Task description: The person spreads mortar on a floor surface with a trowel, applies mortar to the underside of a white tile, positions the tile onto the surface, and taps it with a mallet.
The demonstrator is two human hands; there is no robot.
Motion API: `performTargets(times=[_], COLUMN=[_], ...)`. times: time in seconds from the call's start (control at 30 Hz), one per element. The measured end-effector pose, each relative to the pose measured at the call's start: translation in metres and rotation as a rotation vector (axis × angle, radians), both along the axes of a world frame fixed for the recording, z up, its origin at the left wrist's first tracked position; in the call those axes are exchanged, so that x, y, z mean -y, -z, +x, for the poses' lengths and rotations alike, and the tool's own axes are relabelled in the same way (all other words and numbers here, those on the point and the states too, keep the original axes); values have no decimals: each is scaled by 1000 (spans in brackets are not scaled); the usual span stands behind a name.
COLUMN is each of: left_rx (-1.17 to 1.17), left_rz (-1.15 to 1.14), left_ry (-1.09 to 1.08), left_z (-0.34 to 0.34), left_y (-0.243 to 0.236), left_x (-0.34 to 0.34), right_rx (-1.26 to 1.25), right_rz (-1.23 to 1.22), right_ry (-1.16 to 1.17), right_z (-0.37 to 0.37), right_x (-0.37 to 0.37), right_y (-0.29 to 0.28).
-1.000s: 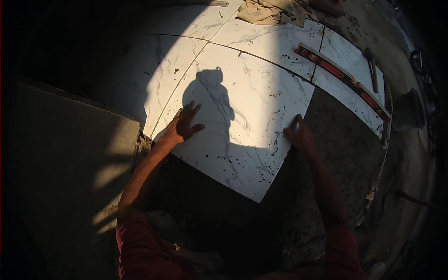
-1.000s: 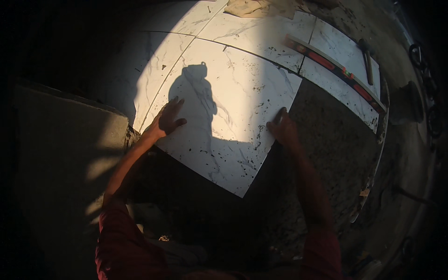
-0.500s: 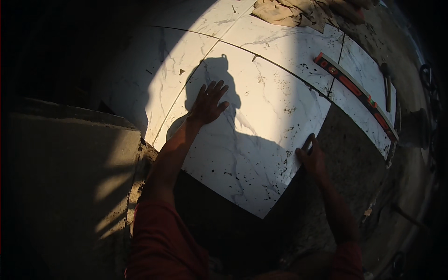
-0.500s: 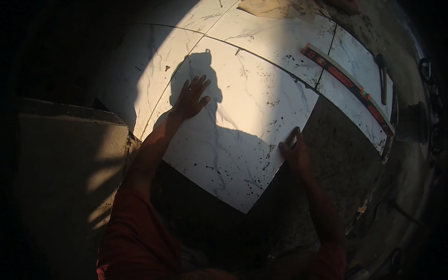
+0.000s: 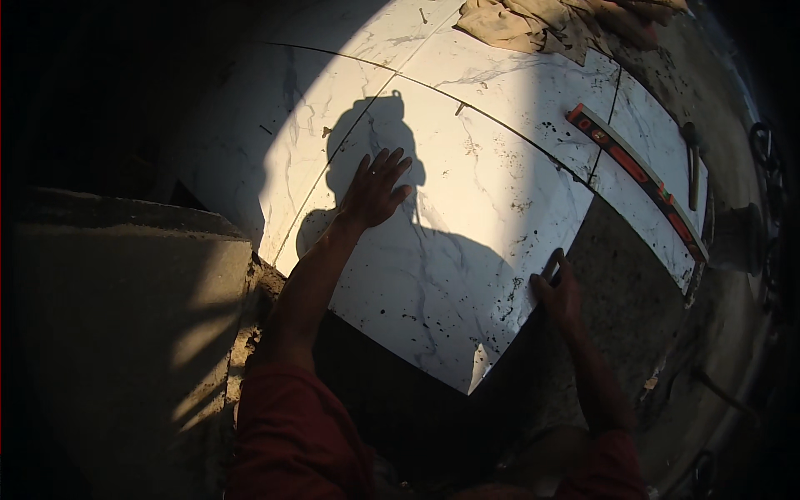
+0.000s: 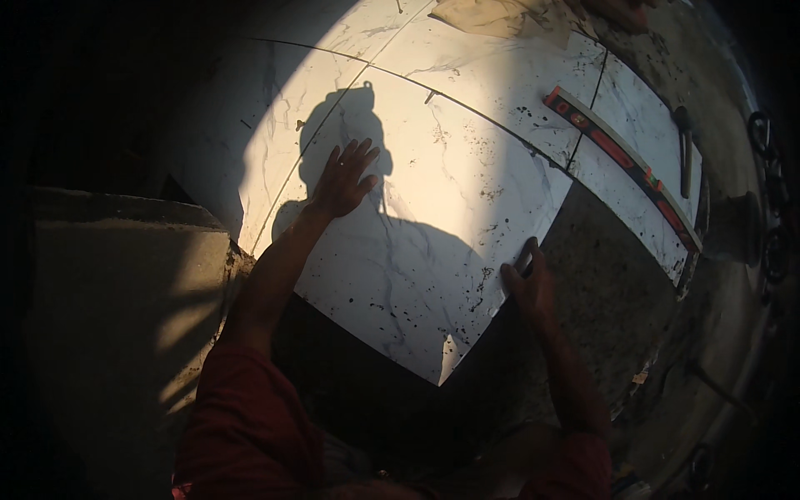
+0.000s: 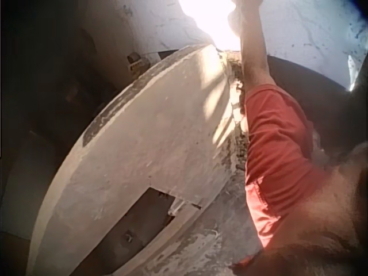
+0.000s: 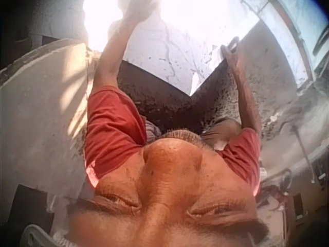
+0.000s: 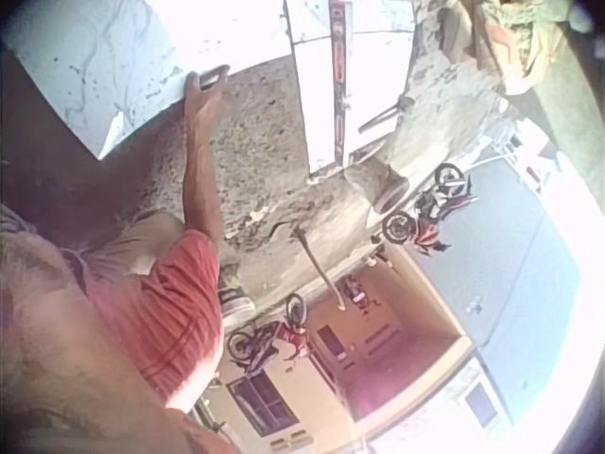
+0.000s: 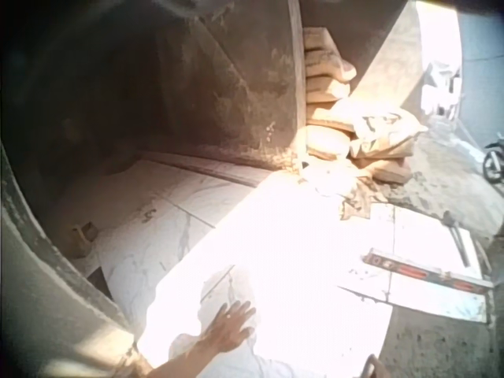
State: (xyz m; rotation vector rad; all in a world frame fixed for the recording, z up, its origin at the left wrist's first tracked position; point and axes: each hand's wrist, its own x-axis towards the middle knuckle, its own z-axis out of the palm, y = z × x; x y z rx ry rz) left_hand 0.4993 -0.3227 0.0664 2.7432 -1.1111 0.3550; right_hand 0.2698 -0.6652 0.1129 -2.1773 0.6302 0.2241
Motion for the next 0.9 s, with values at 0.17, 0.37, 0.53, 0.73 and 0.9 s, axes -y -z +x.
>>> performTargets(times=[0.17,0.37,0.53,0.73,0.9], left_rx=[-22,-39,-52,-86,-79], left_rz=[-11,-9,18,14,13], left_ry=[9,5,-4,-21,-13], left_z=[3,2,2,1,4], left_y=[-3,1,2,2,-3], left_x=[11,8,11,0,6], right_rx=[-10,22,-7,-34,-6], right_rz=[20,-67,-29,-45,-74], right_ry=[14,-30,-14,-53,-96], right_z=[-6,-4,-2,3,6], right_x=[13,19,21,15,19], right_y=[9,21,14,16,17])
